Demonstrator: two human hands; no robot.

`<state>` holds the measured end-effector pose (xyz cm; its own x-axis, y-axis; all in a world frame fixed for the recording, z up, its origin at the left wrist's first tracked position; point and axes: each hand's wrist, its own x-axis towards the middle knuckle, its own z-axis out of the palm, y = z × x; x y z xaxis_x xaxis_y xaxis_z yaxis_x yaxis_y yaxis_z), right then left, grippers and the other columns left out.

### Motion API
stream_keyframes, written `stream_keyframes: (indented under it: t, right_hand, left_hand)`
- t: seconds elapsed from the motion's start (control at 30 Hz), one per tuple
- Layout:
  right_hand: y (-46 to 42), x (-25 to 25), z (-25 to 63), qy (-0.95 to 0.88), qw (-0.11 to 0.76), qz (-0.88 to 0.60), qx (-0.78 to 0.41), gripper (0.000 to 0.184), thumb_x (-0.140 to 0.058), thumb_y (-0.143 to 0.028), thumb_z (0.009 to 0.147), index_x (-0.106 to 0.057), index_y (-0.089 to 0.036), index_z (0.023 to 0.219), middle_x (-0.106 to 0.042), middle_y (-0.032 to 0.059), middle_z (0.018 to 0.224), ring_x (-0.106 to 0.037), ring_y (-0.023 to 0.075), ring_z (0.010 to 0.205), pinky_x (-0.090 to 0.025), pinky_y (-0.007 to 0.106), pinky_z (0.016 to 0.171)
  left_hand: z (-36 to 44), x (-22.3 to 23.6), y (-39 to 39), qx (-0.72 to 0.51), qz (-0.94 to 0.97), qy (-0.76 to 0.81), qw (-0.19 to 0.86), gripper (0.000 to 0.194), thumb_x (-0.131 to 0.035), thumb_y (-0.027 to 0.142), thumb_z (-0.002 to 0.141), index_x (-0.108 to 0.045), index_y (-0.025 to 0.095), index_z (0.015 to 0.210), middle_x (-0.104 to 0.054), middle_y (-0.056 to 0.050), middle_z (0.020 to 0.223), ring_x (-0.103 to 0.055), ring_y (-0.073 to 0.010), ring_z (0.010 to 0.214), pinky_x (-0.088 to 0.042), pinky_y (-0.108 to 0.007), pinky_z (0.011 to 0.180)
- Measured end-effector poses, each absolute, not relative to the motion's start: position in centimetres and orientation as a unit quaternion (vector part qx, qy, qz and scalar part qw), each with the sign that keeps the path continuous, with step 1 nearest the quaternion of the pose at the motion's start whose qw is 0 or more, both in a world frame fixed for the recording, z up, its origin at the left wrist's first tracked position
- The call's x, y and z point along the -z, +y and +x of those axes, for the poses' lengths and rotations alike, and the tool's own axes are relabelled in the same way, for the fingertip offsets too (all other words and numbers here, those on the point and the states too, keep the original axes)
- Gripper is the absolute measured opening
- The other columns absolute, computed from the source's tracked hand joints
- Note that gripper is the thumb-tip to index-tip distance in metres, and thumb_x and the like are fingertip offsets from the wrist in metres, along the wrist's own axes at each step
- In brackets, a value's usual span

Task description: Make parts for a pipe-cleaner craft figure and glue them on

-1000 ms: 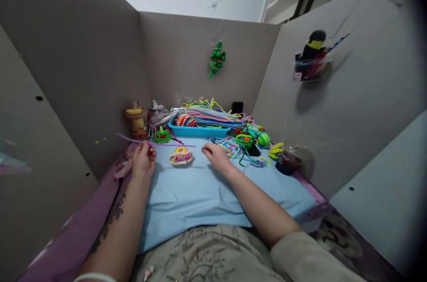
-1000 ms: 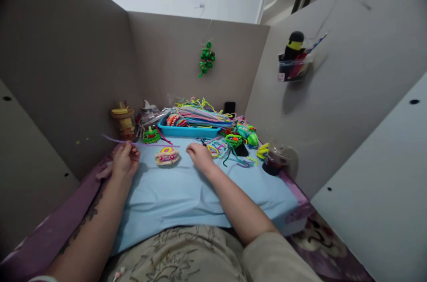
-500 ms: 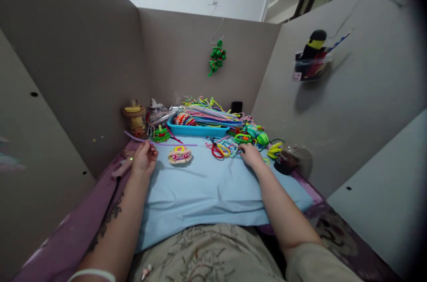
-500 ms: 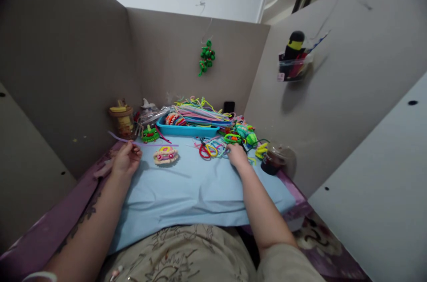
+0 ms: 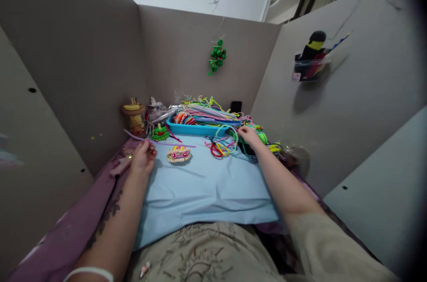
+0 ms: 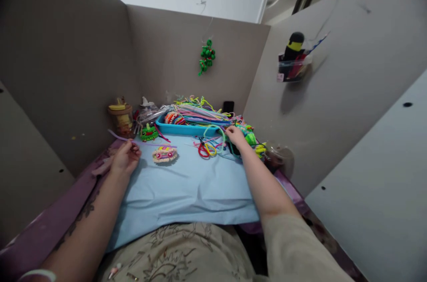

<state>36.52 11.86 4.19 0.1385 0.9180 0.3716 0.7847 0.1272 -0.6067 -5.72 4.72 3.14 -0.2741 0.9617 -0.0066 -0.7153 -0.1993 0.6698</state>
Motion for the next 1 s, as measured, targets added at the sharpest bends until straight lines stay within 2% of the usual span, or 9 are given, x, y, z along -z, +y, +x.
stream_keyframes:
  t: [0.1, 0.23, 0.3, 0.43, 0.53, 0.67, 0.83, 0.9, 1.0]
  right_hand:
    - [13.5, -5.1, 36.2, -0.602, 0.452, -0.639, -0.16, 0.009, -0.05, -0.02, 0.074, -0.052, -0.018, 0.065, -0.062, -0.0007, 0.065, -0.057, 0.0132, 0.064, -0.045, 0.024, 0.065]
    - [15.3, -6.6, 35.5, -0.464, 0.637, -0.524, -0.322, 0.013, -0.052, -0.023, 0.076, -0.041, -0.02, 0.069, -0.064, -0.0021, 0.066, -0.063, 0.0123, 0.067, -0.048, 0.022, 0.061]
    - [15.9, -7.7, 35.4, -0.401, 0.697, -0.465, -0.37, 0.019, -0.055, -0.022, 0.076, -0.036, -0.021, 0.07, -0.064, -0.0032, 0.066, -0.065, 0.0116, 0.068, -0.049, 0.021, 0.06]
    - [15.7, -10.3, 36.0, -0.354, 0.743, -0.371, -0.43, 0.019, -0.051, -0.018, 0.081, -0.035, -0.022, 0.074, -0.063, -0.0049, 0.067, -0.065, 0.0104, 0.065, -0.052, 0.025, 0.062]
    - [14.2, -12.3, 36.6, -0.366, 0.762, -0.323, -0.426, 0.014, -0.048, -0.018, 0.085, -0.037, -0.023, 0.078, -0.057, -0.0087, 0.06, -0.057, 0.0074, 0.05, -0.051, 0.023, 0.058]
    - [10.9, -14.7, 36.4, -0.454, 0.753, -0.286, -0.381, 0.015, -0.053, -0.025, 0.085, -0.039, -0.025, 0.079, -0.046, -0.0102, 0.055, -0.041, 0.0056, 0.039, -0.041, 0.016, 0.045]
    - [4.8, -17.3, 35.1, -0.585, 0.696, -0.346, -0.231, 0.012, -0.054, -0.036, 0.084, -0.048, -0.026, 0.085, -0.045, -0.0081, 0.057, -0.04, 0.0067, 0.043, -0.036, 0.018, 0.046]
    - [2.5, -17.7, 34.7, -0.651, 0.608, -0.436, -0.129, 0.016, -0.061, -0.035, 0.078, -0.054, -0.024, 0.088, -0.053, -0.005, 0.063, -0.047, 0.0085, 0.051, -0.039, 0.02, 0.051]
    - [0.2, -16.6, 34.7, -0.71, 0.401, -0.579, 0.015, 0.02, -0.069, -0.029, 0.068, -0.064, -0.021, 0.085, -0.064, 0.0004, 0.075, -0.056, 0.0145, 0.068, -0.041, 0.024, 0.061]
  left_hand:
    - [-5.8, -3.1, 4.8, -0.742, 0.213, 0.291, 0.565, 0.017, -0.069, 0.021, 0.073, -0.052, 0.017, 0.076, -0.05, 0.007, 0.055, -0.048, -0.0037, 0.045, -0.035, -0.013, 0.04]
    - [-5.7, -3.1, 4.8, -0.742, 0.205, 0.291, 0.568, 0.014, -0.066, 0.019, 0.075, -0.052, 0.017, 0.076, -0.051, 0.007, 0.055, -0.048, -0.0038, 0.045, -0.034, -0.013, 0.04]
    - [-5.7, -3.1, 4.7, -0.742, 0.202, 0.289, 0.571, 0.013, -0.066, 0.018, 0.075, -0.052, 0.016, 0.076, -0.051, 0.007, 0.055, -0.048, -0.0038, 0.045, -0.035, -0.013, 0.04]
    - [-5.8, -3.1, 4.8, -0.741, 0.197, 0.286, 0.575, 0.01, -0.063, 0.016, 0.077, -0.053, 0.016, 0.076, -0.051, 0.006, 0.055, -0.048, -0.0042, 0.044, -0.036, -0.014, 0.039]
    - [-5.8, -3.0, 4.8, -0.742, 0.195, 0.286, 0.574, 0.01, -0.063, 0.016, 0.077, -0.053, 0.016, 0.076, -0.051, 0.006, 0.055, -0.048, -0.0042, 0.044, -0.036, -0.014, 0.039]
    - [-5.7, -3.1, 4.7, -0.739, 0.198, 0.289, 0.575, 0.011, -0.065, 0.017, 0.076, -0.053, 0.016, 0.076, -0.052, 0.006, 0.055, -0.049, -0.0043, 0.045, -0.035, -0.013, 0.039]
    - [-5.6, -3.3, 4.6, -0.736, 0.195, 0.292, 0.579, 0.009, -0.062, 0.016, 0.077, -0.053, 0.016, 0.076, -0.051, 0.006, 0.054, -0.049, -0.0045, 0.044, -0.036, -0.014, 0.039]
    - [-5.6, -3.4, 4.5, -0.735, 0.191, 0.293, 0.581, 0.007, -0.059, 0.014, 0.079, -0.053, 0.016, 0.076, -0.052, 0.006, 0.053, -0.048, -0.0048, 0.044, -0.036, -0.014, 0.04]
    - [-5.6, -3.6, 4.4, -0.735, 0.185, 0.292, 0.583, 0.007, -0.054, 0.012, 0.082, -0.053, 0.016, 0.076, -0.052, 0.006, 0.052, -0.048, -0.0051, 0.043, -0.035, -0.014, 0.039]
